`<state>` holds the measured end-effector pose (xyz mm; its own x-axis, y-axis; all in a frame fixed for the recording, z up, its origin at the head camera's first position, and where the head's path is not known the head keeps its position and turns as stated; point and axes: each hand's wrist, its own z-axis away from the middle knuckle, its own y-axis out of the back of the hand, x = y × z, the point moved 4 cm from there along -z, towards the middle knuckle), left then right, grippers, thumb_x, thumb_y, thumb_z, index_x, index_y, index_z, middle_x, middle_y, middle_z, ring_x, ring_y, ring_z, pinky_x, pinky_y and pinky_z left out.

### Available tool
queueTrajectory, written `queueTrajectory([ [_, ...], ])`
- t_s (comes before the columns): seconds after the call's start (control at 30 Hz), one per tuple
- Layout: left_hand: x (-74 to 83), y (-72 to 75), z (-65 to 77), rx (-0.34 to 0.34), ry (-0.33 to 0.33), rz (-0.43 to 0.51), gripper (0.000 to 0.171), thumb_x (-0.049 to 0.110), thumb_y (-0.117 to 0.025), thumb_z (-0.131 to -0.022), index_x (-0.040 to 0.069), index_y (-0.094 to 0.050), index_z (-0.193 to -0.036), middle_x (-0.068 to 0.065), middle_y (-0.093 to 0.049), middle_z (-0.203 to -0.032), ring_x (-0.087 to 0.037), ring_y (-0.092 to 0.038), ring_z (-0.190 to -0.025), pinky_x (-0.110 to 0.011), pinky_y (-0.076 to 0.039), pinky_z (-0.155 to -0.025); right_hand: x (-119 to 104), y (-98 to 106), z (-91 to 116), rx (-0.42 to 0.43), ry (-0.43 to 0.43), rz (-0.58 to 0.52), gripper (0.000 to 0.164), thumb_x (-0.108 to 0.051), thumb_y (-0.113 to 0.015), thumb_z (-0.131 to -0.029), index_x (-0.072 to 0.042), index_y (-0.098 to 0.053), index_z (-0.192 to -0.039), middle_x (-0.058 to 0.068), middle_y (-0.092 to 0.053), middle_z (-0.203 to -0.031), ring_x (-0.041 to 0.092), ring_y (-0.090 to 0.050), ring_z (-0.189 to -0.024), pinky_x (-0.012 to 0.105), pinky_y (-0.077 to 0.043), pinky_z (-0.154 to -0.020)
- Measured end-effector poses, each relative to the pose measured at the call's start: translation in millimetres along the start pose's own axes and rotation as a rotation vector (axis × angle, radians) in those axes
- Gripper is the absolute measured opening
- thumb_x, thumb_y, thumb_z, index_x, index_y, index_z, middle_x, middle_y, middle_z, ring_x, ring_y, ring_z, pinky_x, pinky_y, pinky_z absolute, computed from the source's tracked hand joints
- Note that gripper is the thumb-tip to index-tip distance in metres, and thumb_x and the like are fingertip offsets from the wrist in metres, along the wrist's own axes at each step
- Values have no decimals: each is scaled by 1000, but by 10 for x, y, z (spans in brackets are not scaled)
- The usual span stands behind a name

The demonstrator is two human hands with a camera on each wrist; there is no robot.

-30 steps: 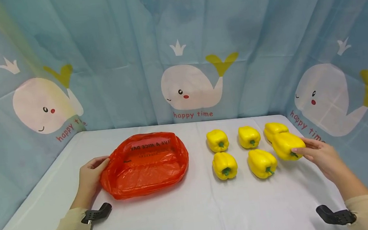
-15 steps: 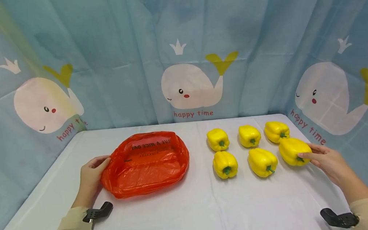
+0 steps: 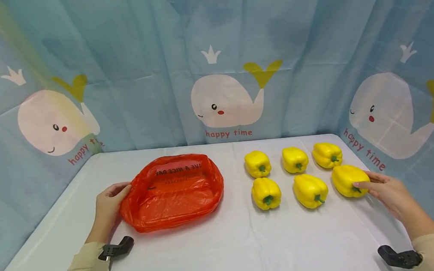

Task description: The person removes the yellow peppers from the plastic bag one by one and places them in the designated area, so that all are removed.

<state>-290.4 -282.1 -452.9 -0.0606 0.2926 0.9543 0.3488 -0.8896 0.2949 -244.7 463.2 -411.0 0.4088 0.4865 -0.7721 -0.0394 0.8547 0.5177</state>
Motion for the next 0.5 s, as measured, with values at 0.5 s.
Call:
queueTrajectory([
  [0.5,27,-35,-38,-43,20,23,50,45,-65,-94,10,-65,-129,4,-66,-115,-3,-58,-101,-8,-53,-79,12,2,21,-11,6,41,101,-56,-54,-96,1,4,-156,21,4,-166,45,-10,-148,52,-27,-115],
])
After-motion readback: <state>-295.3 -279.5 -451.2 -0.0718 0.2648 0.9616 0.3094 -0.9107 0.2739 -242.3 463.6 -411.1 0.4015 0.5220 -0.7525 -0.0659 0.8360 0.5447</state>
